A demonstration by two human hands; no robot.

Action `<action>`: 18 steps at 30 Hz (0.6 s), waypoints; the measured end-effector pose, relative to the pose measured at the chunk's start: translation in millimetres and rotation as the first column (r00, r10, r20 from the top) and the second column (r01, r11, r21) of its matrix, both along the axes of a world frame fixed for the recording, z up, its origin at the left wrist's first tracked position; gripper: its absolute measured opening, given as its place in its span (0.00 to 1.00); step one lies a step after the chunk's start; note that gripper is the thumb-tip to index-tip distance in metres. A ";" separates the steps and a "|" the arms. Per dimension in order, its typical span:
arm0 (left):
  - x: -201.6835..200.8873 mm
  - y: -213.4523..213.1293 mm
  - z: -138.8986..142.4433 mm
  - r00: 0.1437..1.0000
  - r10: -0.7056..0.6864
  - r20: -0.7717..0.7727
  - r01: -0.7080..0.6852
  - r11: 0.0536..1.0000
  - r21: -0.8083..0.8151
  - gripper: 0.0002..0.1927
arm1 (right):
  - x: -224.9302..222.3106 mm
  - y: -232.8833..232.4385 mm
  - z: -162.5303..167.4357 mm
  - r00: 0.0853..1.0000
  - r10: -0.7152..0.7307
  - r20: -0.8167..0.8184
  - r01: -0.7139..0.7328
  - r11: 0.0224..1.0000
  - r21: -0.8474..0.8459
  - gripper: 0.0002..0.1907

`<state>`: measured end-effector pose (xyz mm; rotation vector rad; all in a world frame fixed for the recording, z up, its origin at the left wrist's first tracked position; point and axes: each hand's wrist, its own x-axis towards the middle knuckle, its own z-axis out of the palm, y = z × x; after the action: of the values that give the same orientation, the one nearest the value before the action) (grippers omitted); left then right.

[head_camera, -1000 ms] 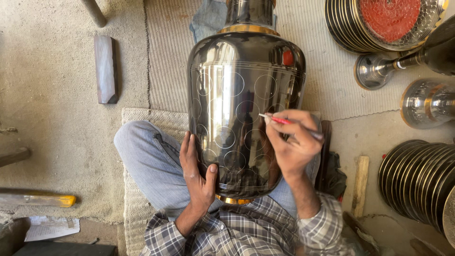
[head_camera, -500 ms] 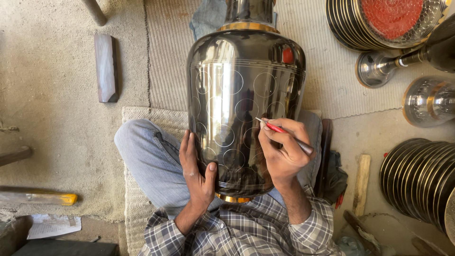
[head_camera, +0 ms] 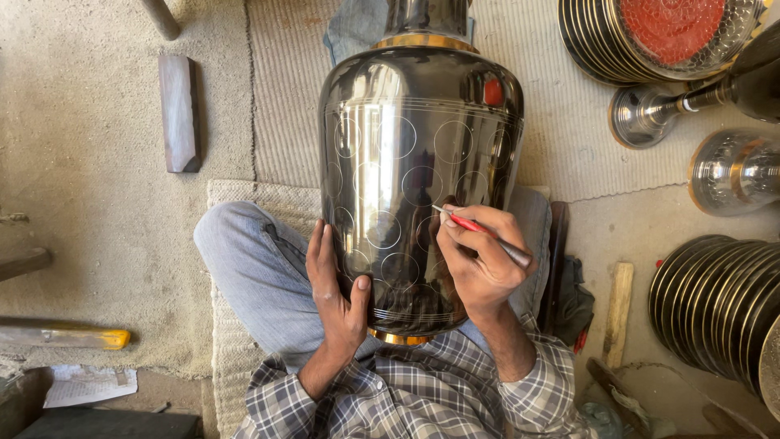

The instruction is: The person sits cross-legged on the floor holding a large polished metal vase on their lap and uses a small scribe to engrave circular patterns into its surface, steadying the vase with the other hand and rotating it to reach new areas.

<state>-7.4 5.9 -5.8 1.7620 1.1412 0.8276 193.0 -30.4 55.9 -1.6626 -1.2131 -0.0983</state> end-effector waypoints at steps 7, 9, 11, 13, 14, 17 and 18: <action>0.9 1.3 5.3 1.000 0.002 0.004 -0.002 1.000 -0.006 0.45 | -2.5 -1.4 4.6 0.997 0.076 0.031 -0.075 0.997 -0.009 0.11; 1.3 1.6 6.2 1.000 0.001 0.006 -0.001 1.000 -0.005 0.45 | -3.7 -1.7 6.1 0.995 0.087 0.053 -0.087 0.996 -0.008 0.11; 1.3 1.7 6.9 1.000 -0.002 0.009 0.002 1.000 0.000 0.44 | -4.5 -2.4 7.5 0.993 0.098 0.068 -0.098 0.995 -0.012 0.11; 1.6 1.2 7.1 1.000 0.002 0.010 -0.002 1.000 -0.006 0.44 | -4.6 -3.9 8.5 0.991 0.109 0.074 -0.108 0.994 -0.021 0.11; 2.2 0.9 6.9 1.000 0.005 0.010 -0.004 1.000 -0.009 0.44 | -3.5 -4.7 8.4 0.991 0.117 0.071 -0.116 0.993 -0.021 0.11; 2.3 1.0 5.5 1.000 0.008 0.009 -0.008 1.000 -0.014 0.43 | -1.5 -7.3 7.1 0.990 0.140 0.022 -0.139 0.990 -0.026 0.11; 3.2 0.9 4.6 1.000 0.007 0.008 -0.007 1.000 -0.012 0.43 | 0.3 -8.8 6.5 0.989 0.145 -0.021 -0.146 0.989 -0.025 0.10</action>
<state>-4.2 6.8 -1.2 1.7441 1.1450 0.8300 193.3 -39.2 62.4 -1.5887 -1.3225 0.0242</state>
